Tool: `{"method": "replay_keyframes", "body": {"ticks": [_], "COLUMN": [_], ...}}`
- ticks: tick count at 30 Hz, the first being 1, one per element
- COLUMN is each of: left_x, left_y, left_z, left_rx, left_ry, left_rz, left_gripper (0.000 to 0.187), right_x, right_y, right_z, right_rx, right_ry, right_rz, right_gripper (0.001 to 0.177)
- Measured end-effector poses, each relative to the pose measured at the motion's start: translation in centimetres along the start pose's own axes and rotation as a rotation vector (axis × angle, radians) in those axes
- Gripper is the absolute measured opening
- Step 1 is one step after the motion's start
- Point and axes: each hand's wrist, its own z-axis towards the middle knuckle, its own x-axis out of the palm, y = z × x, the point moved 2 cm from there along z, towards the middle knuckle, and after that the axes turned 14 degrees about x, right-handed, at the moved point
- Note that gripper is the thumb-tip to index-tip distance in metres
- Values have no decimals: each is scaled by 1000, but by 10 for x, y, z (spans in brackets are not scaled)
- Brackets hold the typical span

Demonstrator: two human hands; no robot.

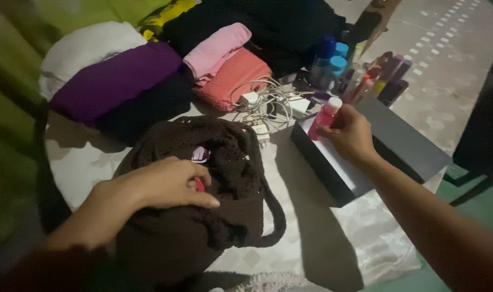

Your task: The person takes a brown handbag and places it on a table, opens a dark cosmetic box, and removes cosmetic items such as lipsticks and small bottles one at a time, arranging them on the table. They then handle a small wallet and place items back into the handbag.

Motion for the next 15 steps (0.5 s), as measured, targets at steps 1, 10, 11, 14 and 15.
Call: {"method": "replay_keyframes", "body": {"ticks": [1,10,11,14,15], "left_x": [-1,-5,-6,-6,-6], "left_y": [1,10,10,11,10], "left_z": [-3,-15,-14,-8,-4], "left_rx": [-5,-140,-153,-240,-195], "left_ry": [-17,-95,-106,-96,-126], "left_rz": [4,124,174,117,127], "left_gripper": [59,35,38,46,51], "right_x": [4,6,3,-5,-11], "right_y": [-1,17,21,29,30], "right_z": [5,7,6,2,3], "right_rx": [-21,27,-12,-74,-58], "right_ry": [7,77,74,86,103], "right_rz": [0,-139,-78,84,123], "right_gripper": [34,42,41,44,45]}}
